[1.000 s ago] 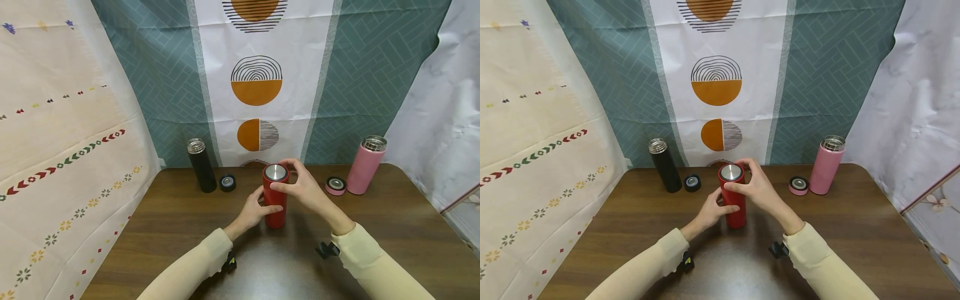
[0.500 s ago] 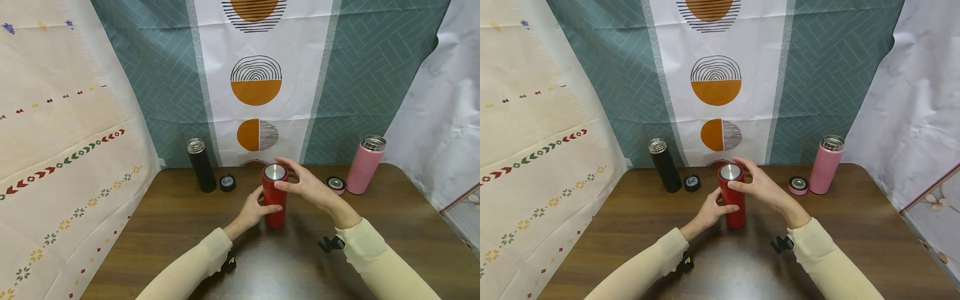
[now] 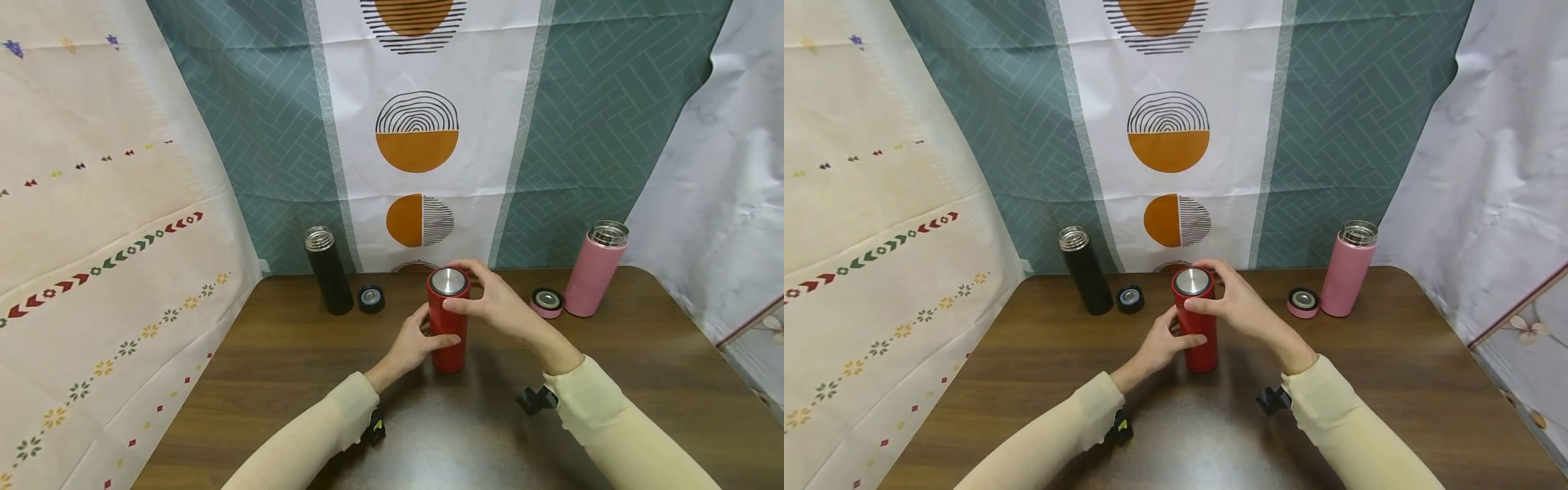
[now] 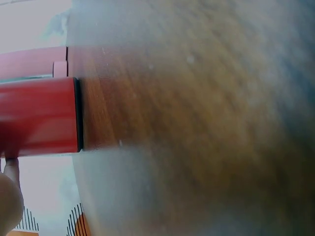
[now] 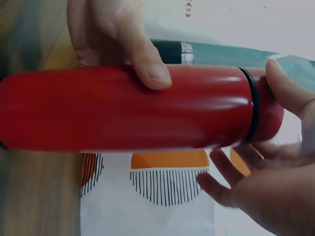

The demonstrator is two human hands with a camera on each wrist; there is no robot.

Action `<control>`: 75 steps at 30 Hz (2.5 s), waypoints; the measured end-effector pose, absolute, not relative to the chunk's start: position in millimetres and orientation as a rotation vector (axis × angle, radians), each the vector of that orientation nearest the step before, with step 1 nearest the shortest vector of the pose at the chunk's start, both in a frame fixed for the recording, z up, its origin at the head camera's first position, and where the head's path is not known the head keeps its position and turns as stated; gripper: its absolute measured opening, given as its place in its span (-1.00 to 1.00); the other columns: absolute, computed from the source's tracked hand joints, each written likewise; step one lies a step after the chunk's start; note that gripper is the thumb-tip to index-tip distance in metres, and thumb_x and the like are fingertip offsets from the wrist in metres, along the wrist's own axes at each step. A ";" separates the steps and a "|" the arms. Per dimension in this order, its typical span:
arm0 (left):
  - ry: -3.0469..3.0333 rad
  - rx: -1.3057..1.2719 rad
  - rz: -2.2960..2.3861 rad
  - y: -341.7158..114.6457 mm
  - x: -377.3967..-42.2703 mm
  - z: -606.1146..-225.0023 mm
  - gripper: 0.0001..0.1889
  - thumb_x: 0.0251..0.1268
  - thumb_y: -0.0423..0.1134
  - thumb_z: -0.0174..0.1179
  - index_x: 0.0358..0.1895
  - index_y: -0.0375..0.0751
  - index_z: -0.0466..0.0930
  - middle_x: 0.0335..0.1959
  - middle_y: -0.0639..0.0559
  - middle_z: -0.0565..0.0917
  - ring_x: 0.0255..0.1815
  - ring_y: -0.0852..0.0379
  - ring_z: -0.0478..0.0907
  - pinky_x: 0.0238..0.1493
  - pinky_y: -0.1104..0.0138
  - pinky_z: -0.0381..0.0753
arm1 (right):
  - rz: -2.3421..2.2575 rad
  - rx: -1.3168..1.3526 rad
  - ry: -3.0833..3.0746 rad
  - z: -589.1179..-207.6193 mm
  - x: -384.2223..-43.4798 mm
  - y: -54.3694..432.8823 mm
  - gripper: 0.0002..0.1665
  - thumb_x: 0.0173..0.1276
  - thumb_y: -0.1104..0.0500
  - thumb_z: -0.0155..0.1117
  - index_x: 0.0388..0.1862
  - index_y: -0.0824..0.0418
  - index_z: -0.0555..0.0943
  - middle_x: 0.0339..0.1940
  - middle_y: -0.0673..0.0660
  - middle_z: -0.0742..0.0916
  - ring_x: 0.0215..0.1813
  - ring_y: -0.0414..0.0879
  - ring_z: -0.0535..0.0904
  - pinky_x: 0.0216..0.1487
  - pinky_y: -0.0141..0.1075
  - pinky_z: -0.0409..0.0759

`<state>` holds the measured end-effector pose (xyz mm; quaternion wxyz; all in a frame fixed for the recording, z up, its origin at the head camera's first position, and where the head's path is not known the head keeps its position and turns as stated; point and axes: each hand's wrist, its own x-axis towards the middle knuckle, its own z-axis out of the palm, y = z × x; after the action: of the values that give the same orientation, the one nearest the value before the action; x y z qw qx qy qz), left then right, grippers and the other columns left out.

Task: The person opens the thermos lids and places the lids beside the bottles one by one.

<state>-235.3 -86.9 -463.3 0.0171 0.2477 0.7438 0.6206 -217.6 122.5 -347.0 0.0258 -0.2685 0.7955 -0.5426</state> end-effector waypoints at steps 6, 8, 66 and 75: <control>2.307 0.787 1.926 -86.9 -236.9 -463.8 -0.33 0.27 -0.08 0.45 0.43 -0.04 0.44 0.30 0.02 0.62 0.30 0.06 0.56 0.31 0.08 0.56 | -1.664 -0.863 2.287 -343.1 -222.0 129.3 -0.20 0.44 0.04 0.42 0.58 -0.01 0.33 0.44 0.11 0.51 0.51 0.20 0.30 0.42 0.23 0.36; 2.303 0.783 1.927 -87.4 -236.4 -463.5 -0.32 0.28 -0.07 0.44 0.44 -0.03 0.43 0.31 0.02 0.61 0.30 0.04 0.57 0.31 0.08 0.57 | -1.651 -0.843 2.317 -343.6 -221.2 128.4 -0.13 0.41 0.00 0.44 0.61 -0.02 0.28 0.47 0.12 0.48 0.53 0.20 0.28 0.43 0.25 0.36; 2.310 0.741 1.933 -87.8 -233.6 -464.3 -0.31 0.27 0.01 0.47 0.44 0.01 0.45 0.31 0.08 0.61 0.33 0.05 0.53 0.33 0.00 0.55 | -1.651 -0.774 2.574 -350.2 -214.2 115.4 -0.06 0.28 -0.05 0.56 0.51 0.08 0.27 0.39 0.12 0.49 0.39 0.14 0.42 0.34 0.14 0.47; 2.310 0.752 1.939 -87.1 -233.7 -463.6 -0.34 0.27 -0.04 0.47 0.42 -0.03 0.46 0.29 0.04 0.62 0.32 0.06 0.54 0.33 0.03 0.55 | -1.678 -0.864 2.451 -347.2 -218.3 121.6 -0.25 0.38 0.03 0.49 0.47 0.03 0.39 0.32 0.11 0.59 0.39 0.17 0.43 0.32 0.15 0.47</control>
<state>-233.7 -87.1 -463.6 0.0168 0.2419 0.7432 0.6236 -218.3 121.6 -347.2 0.0240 -0.2791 0.7920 -0.5424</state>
